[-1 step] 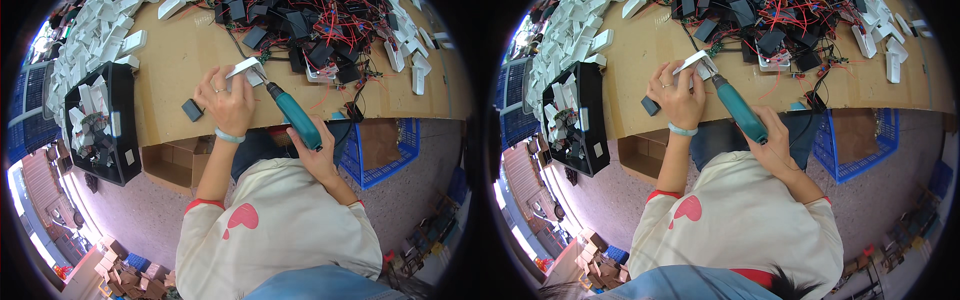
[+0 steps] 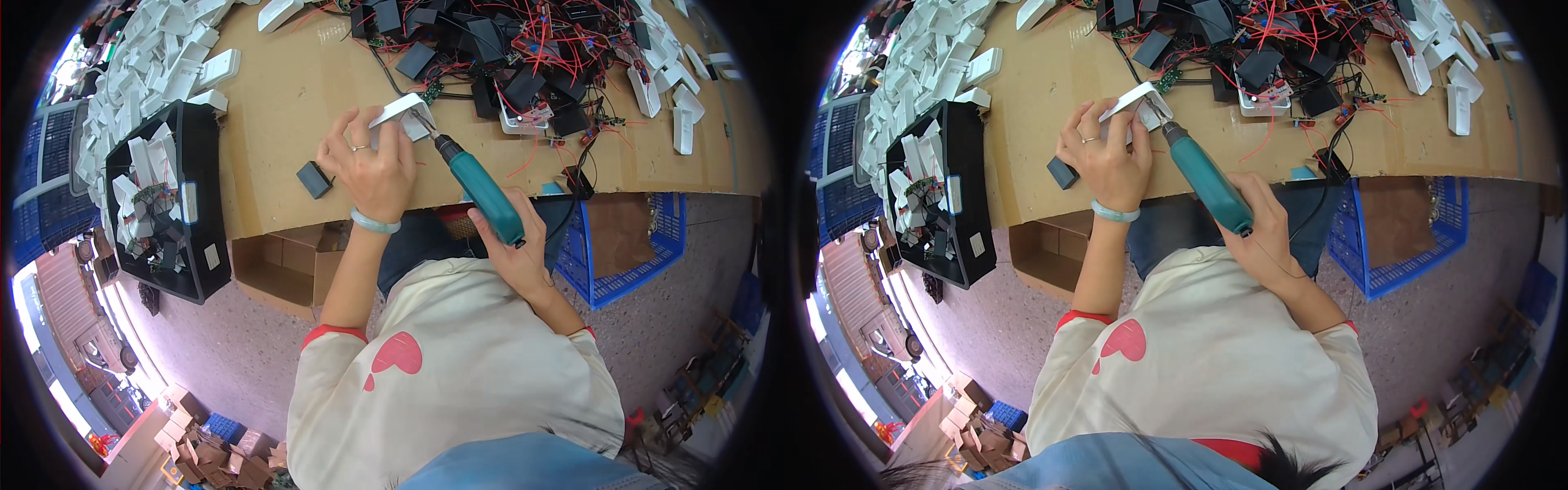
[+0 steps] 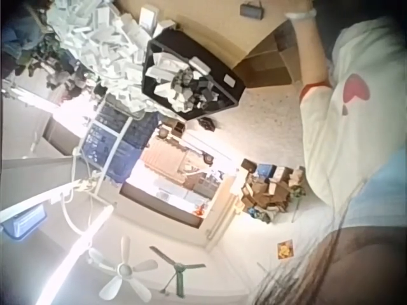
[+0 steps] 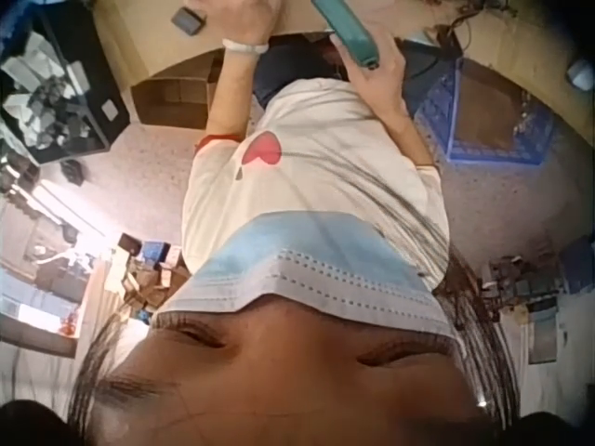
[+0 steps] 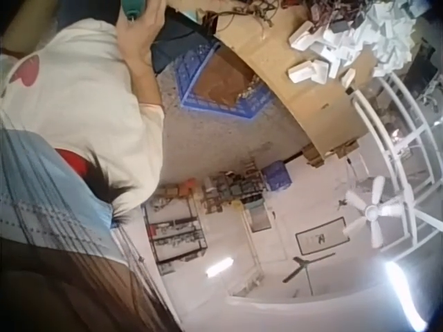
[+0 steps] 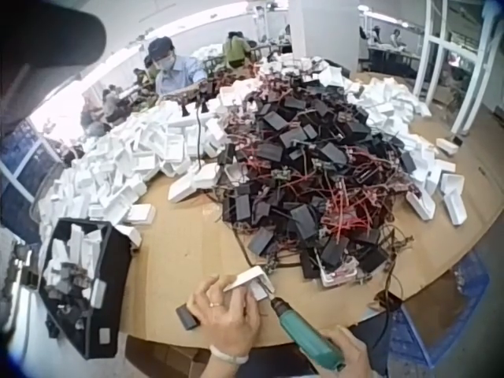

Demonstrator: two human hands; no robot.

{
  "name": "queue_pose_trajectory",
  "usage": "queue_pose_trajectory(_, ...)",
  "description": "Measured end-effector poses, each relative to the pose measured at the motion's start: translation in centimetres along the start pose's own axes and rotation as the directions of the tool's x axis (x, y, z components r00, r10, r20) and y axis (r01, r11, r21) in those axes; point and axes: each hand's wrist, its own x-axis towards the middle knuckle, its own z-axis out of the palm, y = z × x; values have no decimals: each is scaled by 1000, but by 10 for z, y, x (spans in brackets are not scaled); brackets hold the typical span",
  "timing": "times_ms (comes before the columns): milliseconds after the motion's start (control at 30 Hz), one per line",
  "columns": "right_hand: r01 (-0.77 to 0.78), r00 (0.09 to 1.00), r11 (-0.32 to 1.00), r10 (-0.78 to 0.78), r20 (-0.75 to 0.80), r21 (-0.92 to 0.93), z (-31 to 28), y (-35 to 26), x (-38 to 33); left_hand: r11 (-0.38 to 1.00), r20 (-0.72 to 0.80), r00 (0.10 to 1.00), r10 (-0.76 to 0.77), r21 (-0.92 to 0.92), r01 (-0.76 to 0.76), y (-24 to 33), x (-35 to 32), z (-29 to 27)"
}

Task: The recorder uses an electric screwdriver to assemble electronic modules into white plastic housings on a workbench.

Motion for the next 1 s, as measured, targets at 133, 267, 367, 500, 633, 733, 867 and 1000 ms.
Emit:
queue_pose_trajectory(133,1,999,999,1,44,-54,-2,3,-2,1000,0,1000,4,-4,-4,0,0,0)
queue_pose_trajectory(267,32,999,997,-30,26,-73,0,1,-1,1000,5,1000,1,-9,-1,0,0,0)
queue_pose_trajectory(367,39,999,997,-36,37,-72,0,3,-1,1000,7,1000,0,-7,0,0,-1,0)
queue_pose_trajectory(500,8,998,995,-1,71,-102,-3,6,-4,1000,7,1000,1,-2,-1,1,0,0)
queue_pose_trajectory(633,47,998,995,-45,33,-88,-1,8,-5,1000,12,1000,6,3,-6,0,0,1)
queue_pose_trajectory(733,54,998,995,-52,25,-85,-1,8,-6,999,-35,999,27,-30,-28,-1,0,4)
queue_pose_trajectory(867,4,999,997,-1,41,-82,-3,8,-8,999,-35,999,27,-30,-28,-1,0,3)
queue_pose_trajectory(1000,38,999,996,-37,13,-76,-4,6,-7,999,-34,999,23,-32,-24,-1,0,3)
